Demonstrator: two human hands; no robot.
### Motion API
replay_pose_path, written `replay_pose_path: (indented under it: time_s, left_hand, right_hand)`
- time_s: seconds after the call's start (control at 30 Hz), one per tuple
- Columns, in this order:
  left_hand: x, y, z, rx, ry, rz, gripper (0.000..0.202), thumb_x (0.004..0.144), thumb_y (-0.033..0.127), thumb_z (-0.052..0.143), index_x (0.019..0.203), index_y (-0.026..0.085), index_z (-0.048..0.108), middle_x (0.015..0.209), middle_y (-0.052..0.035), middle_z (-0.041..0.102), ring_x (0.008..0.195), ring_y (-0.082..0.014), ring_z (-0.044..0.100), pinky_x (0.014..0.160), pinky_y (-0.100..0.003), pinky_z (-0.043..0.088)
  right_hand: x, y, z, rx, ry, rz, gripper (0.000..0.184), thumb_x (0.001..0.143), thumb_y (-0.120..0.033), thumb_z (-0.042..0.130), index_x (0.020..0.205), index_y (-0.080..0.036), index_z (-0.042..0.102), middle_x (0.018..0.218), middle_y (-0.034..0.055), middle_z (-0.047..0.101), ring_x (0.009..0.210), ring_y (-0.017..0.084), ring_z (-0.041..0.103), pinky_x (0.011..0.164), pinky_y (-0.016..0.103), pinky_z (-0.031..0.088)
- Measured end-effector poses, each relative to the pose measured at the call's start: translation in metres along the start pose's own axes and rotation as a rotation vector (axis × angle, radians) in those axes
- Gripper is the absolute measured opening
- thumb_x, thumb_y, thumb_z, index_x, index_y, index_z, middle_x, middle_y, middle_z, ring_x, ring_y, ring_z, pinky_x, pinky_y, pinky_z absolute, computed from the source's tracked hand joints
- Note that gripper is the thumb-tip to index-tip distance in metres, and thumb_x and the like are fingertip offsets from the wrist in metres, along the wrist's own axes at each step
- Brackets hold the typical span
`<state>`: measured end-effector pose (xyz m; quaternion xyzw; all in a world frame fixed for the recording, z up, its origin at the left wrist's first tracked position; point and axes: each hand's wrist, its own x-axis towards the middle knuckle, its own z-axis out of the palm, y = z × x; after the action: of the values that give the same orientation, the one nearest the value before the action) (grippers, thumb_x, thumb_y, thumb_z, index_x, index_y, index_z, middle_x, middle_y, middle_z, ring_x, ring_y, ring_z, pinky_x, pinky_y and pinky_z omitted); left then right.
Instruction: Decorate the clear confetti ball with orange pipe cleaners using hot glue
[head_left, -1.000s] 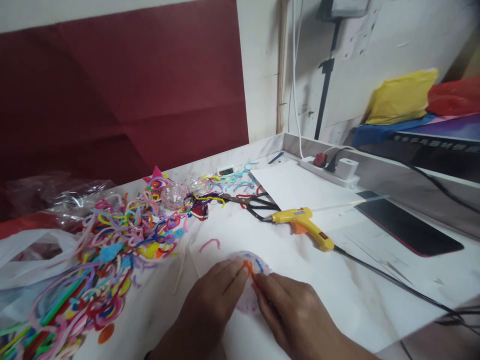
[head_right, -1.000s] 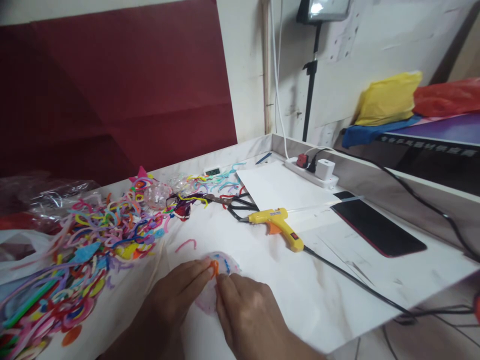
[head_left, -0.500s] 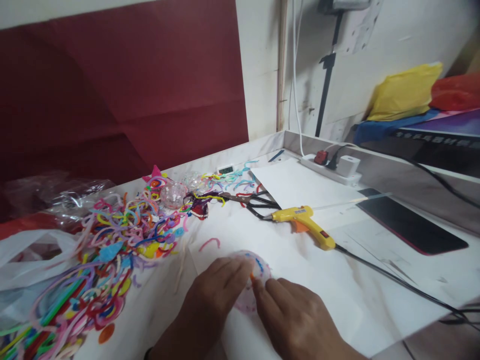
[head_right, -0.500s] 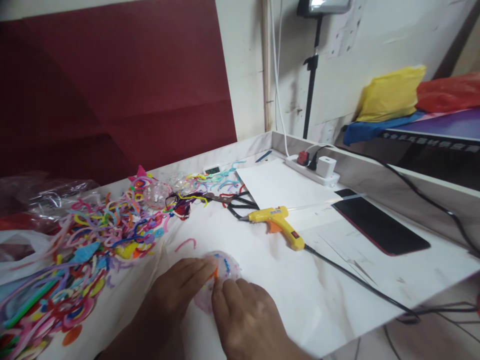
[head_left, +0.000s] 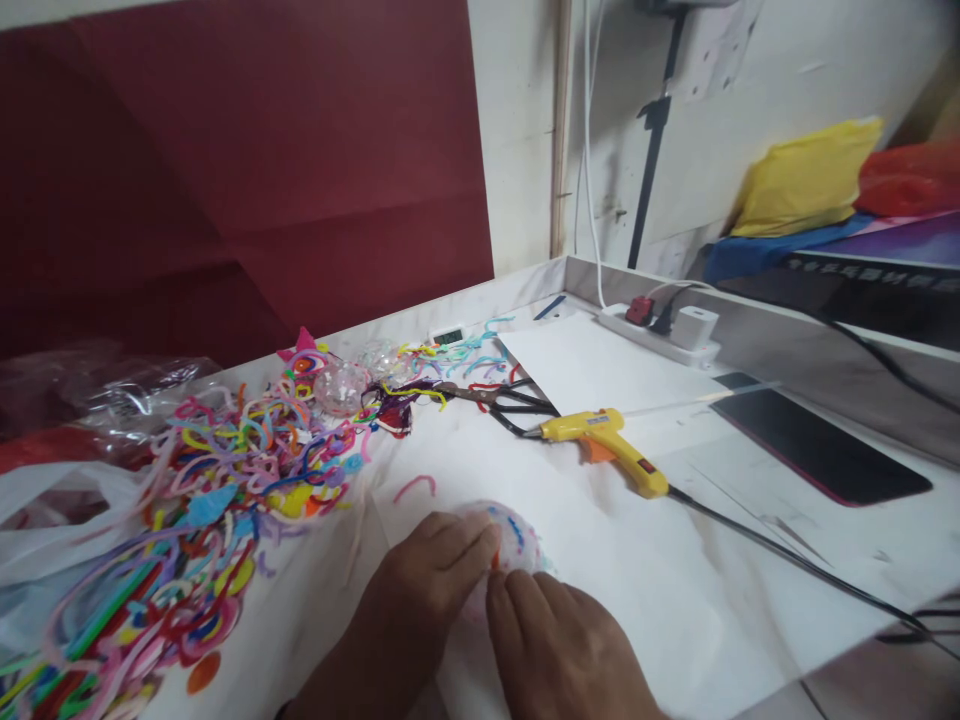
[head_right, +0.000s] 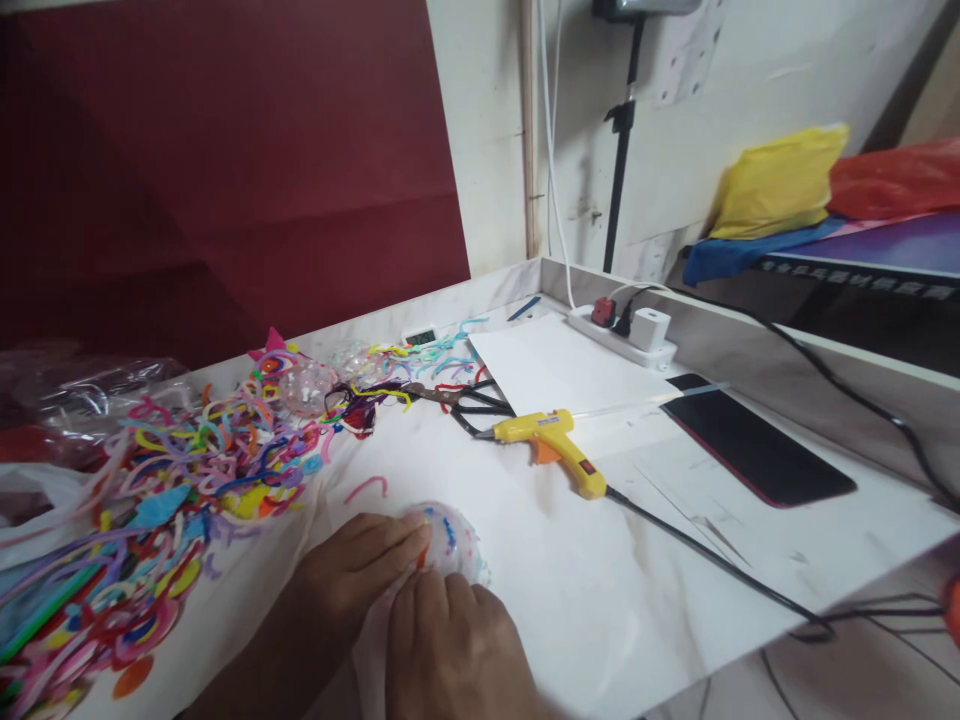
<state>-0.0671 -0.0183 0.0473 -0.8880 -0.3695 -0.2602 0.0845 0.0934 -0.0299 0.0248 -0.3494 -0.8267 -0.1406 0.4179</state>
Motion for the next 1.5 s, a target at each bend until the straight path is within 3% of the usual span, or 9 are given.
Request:
replay_pose_path:
  time_s: [0.13, 0.33, 0.53, 0.67, 0.87, 1.13, 1.23, 1.33, 1.5]
  left_hand:
    - [-0.004, -0.001, 0.001, -0.029, -0.029, -0.023, 0.029, 0.099, 0.016, 0.038, 0.119, 0.014, 0.059, 0.109, -0.0095, 0.071, 0.102, -0.0182, 0.065, 0.085, -0.034, 0.06]
    - [-0.005, -0.005, 0.003, -0.073, -0.031, -0.03, 0.028, 0.098, 0.015, 0.042, 0.119, 0.013, 0.059, 0.109, -0.0097, 0.071, 0.103, -0.0182, 0.065, 0.085, -0.033, 0.059]
    - [-0.003, -0.005, -0.002, -0.081, -0.102, -0.076, 0.033, 0.093, 0.006, 0.046, 0.122, 0.017, 0.058, 0.113, -0.0064, 0.07, 0.105, -0.0172, 0.064, 0.09, -0.035, 0.057]
    - [-0.007, -0.002, -0.001, -0.043, -0.101, -0.056, 0.035, 0.092, 0.006, 0.049, 0.125, 0.015, 0.056, 0.116, -0.0087, 0.069, 0.107, -0.0188, 0.063, 0.09, -0.035, 0.057]
    - [-0.008, 0.0, 0.0, -0.026, -0.124, -0.078, 0.035, 0.092, 0.007, 0.048, 0.126, 0.014, 0.054, 0.119, -0.0114, 0.067, 0.111, -0.0208, 0.062, 0.092, -0.039, 0.056]
    - [0.0, -0.003, -0.007, -0.07, -0.137, -0.055, 0.034, 0.091, 0.007, 0.052, 0.122, 0.018, 0.057, 0.116, -0.0081, 0.069, 0.105, -0.0186, 0.064, 0.09, -0.035, 0.056]
    - [0.001, -0.006, -0.009, -0.092, -0.145, -0.04, 0.033, 0.091, 0.005, 0.048, 0.12, 0.017, 0.058, 0.114, -0.0075, 0.07, 0.105, -0.0178, 0.064, 0.091, -0.034, 0.055]
    - [0.0, -0.009, -0.011, -0.111, -0.192, -0.045, 0.035, 0.09, 0.003, 0.047, 0.12, 0.018, 0.059, 0.117, -0.0068, 0.068, 0.108, -0.0169, 0.062, 0.095, -0.033, 0.053]
    - [0.005, -0.003, -0.016, -0.138, -0.222, -0.056, 0.04, 0.089, 0.002, 0.044, 0.125, 0.016, 0.055, 0.121, -0.0081, 0.066, 0.111, -0.0177, 0.059, 0.098, -0.035, 0.05]
  right_hand:
    - [0.001, -0.004, 0.001, -0.017, -0.098, -0.006, 0.018, 0.081, -0.003, 0.043, 0.078, -0.017, 0.054, 0.058, 0.0026, 0.053, 0.047, 0.015, 0.044, 0.042, 0.029, 0.028]
    - [-0.002, -0.014, 0.013, -0.033, -0.039, 0.039, 0.018, 0.085, -0.007, 0.044, 0.072, -0.019, 0.051, 0.056, 0.0019, 0.049, 0.047, 0.015, 0.042, 0.042, 0.03, 0.027]
    - [-0.01, -0.008, 0.001, -0.041, -0.068, 0.008, 0.018, 0.085, -0.003, 0.045, 0.084, -0.015, 0.059, 0.06, 0.0021, 0.052, 0.05, 0.015, 0.045, 0.044, 0.029, 0.031]
    - [-0.016, -0.007, 0.0, -0.052, -0.044, -0.025, 0.017, 0.086, -0.004, 0.045, 0.09, -0.012, 0.06, 0.061, 0.0023, 0.053, 0.05, 0.014, 0.046, 0.044, 0.029, 0.032]
    - [-0.012, -0.017, 0.006, -0.073, -0.039, -0.002, 0.012, 0.088, -0.009, 0.047, 0.083, -0.015, 0.056, 0.059, 0.0016, 0.05, 0.048, 0.014, 0.043, 0.043, 0.03, 0.028]
    - [-0.006, -0.027, 0.011, -0.084, -0.065, 0.009, 0.015, 0.084, -0.007, 0.047, 0.075, -0.016, 0.055, 0.061, 0.004, 0.052, 0.05, 0.016, 0.043, 0.044, 0.031, 0.03]
    - [-0.008, -0.026, 0.011, -0.046, -0.018, -0.033, 0.017, 0.085, -0.006, 0.048, 0.076, -0.015, 0.058, 0.062, 0.0037, 0.053, 0.053, 0.016, 0.045, 0.049, 0.031, 0.035]
    - [-0.012, -0.023, 0.008, -0.04, 0.028, -0.048, 0.017, 0.086, -0.005, 0.048, 0.084, -0.014, 0.063, 0.068, 0.0052, 0.058, 0.063, 0.019, 0.051, 0.063, 0.036, 0.044]
    - [-0.016, -0.011, -0.003, 0.085, 0.082, -0.036, 0.02, 0.089, -0.004, 0.048, 0.084, -0.014, 0.065, 0.078, 0.0046, 0.065, 0.074, 0.019, 0.055, 0.075, 0.036, 0.045]
